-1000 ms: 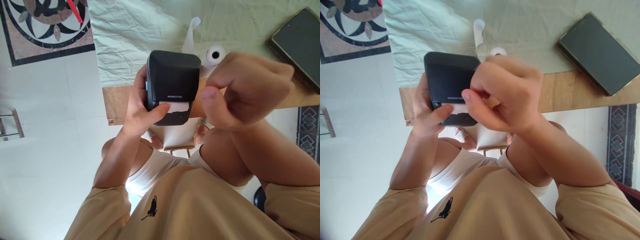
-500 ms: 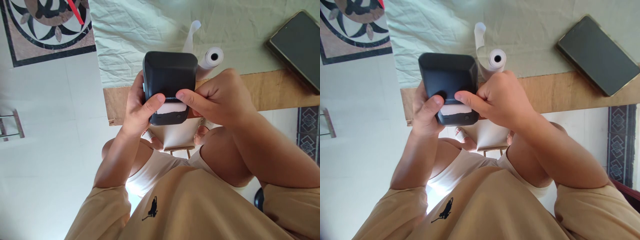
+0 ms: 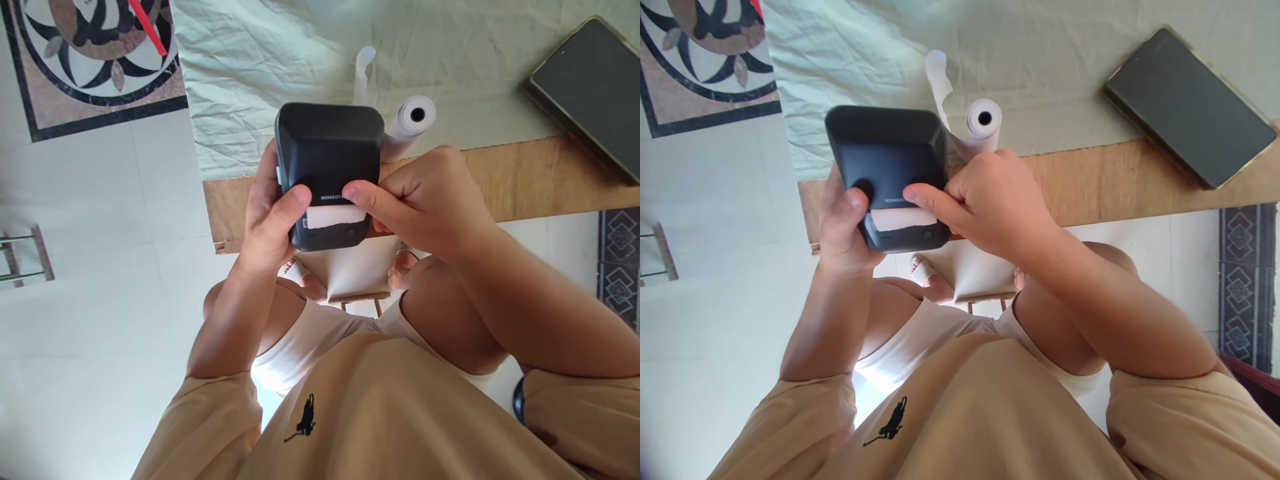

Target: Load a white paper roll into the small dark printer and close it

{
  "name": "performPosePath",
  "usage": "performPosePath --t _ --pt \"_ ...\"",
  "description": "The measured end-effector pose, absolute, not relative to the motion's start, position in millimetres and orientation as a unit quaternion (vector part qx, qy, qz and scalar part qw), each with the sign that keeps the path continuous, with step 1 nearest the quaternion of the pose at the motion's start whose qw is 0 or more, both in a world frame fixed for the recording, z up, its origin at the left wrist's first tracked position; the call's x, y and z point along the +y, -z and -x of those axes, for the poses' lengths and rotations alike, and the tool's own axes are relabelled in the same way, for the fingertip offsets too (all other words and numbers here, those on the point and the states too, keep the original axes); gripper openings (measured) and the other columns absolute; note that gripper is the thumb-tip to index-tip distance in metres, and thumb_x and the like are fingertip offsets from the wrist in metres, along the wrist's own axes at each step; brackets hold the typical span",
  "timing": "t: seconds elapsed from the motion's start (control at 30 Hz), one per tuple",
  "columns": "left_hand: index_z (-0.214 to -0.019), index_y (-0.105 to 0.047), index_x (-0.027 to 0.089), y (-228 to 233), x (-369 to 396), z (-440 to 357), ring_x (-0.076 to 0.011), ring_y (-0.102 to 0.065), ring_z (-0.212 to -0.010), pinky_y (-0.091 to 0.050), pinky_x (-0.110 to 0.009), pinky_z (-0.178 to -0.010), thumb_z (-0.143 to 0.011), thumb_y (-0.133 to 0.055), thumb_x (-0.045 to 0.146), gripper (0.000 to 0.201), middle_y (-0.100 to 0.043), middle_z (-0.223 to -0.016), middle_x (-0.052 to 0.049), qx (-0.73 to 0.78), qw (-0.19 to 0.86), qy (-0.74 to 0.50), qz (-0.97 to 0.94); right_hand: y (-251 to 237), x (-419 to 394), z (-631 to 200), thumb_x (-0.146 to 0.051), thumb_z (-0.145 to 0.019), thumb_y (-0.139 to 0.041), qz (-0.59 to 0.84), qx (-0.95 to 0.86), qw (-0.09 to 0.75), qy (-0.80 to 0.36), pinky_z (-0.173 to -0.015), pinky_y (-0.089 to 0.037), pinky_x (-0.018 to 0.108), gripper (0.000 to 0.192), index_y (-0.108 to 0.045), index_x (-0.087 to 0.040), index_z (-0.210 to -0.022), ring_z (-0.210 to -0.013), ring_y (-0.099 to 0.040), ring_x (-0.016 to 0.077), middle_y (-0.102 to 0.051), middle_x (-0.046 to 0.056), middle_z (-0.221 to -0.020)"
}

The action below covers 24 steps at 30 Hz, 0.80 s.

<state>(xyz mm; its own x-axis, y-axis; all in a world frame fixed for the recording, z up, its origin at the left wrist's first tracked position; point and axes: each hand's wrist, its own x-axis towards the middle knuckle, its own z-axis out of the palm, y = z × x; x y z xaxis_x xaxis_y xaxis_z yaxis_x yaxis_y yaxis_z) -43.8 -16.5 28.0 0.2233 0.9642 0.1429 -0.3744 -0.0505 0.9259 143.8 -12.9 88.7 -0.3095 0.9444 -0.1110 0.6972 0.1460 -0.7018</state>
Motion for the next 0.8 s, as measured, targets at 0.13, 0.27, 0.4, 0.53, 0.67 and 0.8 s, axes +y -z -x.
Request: performPosePath --t 0.13,0.27,0.4,0.53,0.67,0.8 --pt "-0.122 -0.058 0.032 -34.6 -15.7 39.2 -0.0286 -0.051 -0.133 -0.047 -0.043 -0.107 -0.083 -0.051 0.064 0.050 -0.066 -0.117 -0.004 0.304 0.617 -0.541 -0.484 -85.9 -14.1 -145.3 -0.053 -0.090 -0.053 0.558 -0.744 0.195 -0.312 -0.046 -0.025 0.025 0.065 -0.047 -0.013 -0.038 -0.038 -0.029 0.0017 -0.048 -0.001 -0.038" --pt "-0.119 -0.060 0.029 -40.1 -16.2 36.4 -0.0257 -0.054 -0.130 -0.045 -0.040 -0.109 -0.089 -0.047 0.055 0.042 -0.070 -0.107 -0.004 0.327 0.636 -0.547 -0.435 -80.9 -14.4 -148.0 -0.055 -0.090 -0.047 0.528 -0.763 0.226 -0.295 -0.044 -0.022 0.024 0.065 -0.048 -0.014 -0.040 -0.038 -0.027 0.0023 -0.048 -0.002 -0.038" --pt "-0.113 -0.063 0.033 -36.9 -13.6 36.5 -0.0248 -0.059 -0.124 -0.048 -0.041 -0.106 -0.086 -0.048 0.057 0.039 -0.071 -0.093 -0.003 0.364 0.640 -0.555 -0.388 -78.2 -14.6 -149.1 -0.055 -0.090 -0.044 0.519 -0.775 0.219 -0.288 -0.044 -0.023 0.023 0.063 -0.049 -0.015 -0.042 -0.039 -0.030 0.0028 -0.049 -0.002 -0.039" --pt "-0.105 -0.065 0.033 -32.6 -14.7 37.0 -0.0276 -0.057 -0.126 -0.051 -0.044 -0.103 -0.084 -0.047 0.061 0.039 -0.071 -0.097 -0.003 0.384 0.634 -0.560 -0.371 -78.3 -13.5 -148.2 -0.053 -0.090 -0.042 0.513 -0.783 0.215 -0.279 -0.044 -0.020 0.024 0.062 -0.046 -0.015 -0.043 -0.041 -0.027 0.0028 -0.044 -0.002 -0.040" --pt "-0.091 -0.066 0.026 -29.4 -19.1 38.0 -0.0281 -0.053 -0.131 -0.047 -0.044 -0.107 -0.090 -0.034 0.066 0.052 -0.070 -0.109 -0.005 0.377 0.631 -0.578 -0.353 -79.3 -12.6 -147.6 -0.046 -0.086 -0.051 0.495 -0.799 0.215 -0.264 -0.045 -0.020 0.024 0.057 -0.039 -0.014 -0.041 -0.042 -0.022 0.0029 -0.034 -0.003 -0.039" --pt "-0.093 -0.068 0.022 -28.8 -19.7 40.0 -0.0267 -0.056 -0.121 -0.044 -0.043 -0.108 -0.090 -0.037 0.065 0.053 -0.070 -0.098 -0.005 0.360 0.618 -0.600 -0.359 -79.0 -13.6 -147.9 -0.047 -0.084 -0.054 0.488 -0.807 0.200 -0.265 -0.046 -0.023 0.024 0.053 -0.046 -0.015 -0.043 -0.043 -0.027 0.0027 -0.040 -0.003 -0.040"
